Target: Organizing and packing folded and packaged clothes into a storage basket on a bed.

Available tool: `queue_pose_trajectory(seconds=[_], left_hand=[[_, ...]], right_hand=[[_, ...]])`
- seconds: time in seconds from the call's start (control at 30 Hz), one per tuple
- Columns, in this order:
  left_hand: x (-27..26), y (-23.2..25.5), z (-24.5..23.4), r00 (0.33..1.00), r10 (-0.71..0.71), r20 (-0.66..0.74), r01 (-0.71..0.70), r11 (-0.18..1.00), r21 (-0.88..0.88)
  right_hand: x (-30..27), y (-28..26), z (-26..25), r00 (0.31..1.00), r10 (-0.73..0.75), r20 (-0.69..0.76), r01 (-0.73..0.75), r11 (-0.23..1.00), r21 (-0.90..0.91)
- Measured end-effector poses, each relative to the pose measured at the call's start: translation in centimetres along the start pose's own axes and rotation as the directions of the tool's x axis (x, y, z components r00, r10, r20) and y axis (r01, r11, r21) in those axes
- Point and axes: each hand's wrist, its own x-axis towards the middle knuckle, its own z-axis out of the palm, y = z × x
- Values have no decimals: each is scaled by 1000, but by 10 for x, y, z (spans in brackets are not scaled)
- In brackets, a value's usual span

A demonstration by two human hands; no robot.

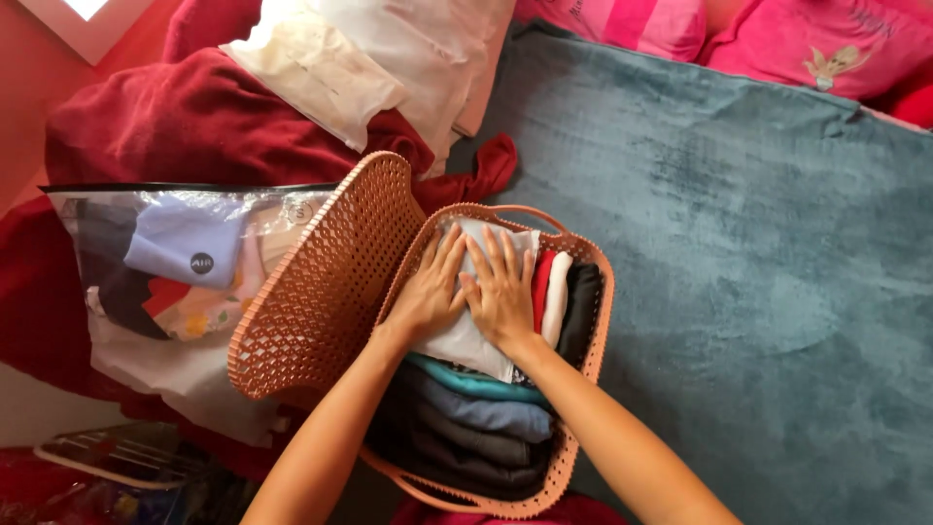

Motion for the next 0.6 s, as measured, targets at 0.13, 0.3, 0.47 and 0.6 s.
queue_pose_trajectory(seconds=[0.13, 0.3, 0.47, 0.6], left_hand=[[1, 2, 0, 1000, -10, 14, 10, 1000, 9], [2, 5, -4, 997, -55, 58, 58, 997, -52], [0, -8, 7, 999, 32, -8, -33, 998, -47], [-1, -12, 12, 997, 67, -34, -69, 996, -54]], right_hand=[[1, 3, 4, 1000, -2, 0, 2, 1000, -14], [0, 3, 5, 1000, 3, -4, -3, 1000, -19], [0, 1, 1, 1000, 5, -2, -5, 1000, -14], [0, 1, 1, 1000, 5, -1, -5, 1000, -20]])
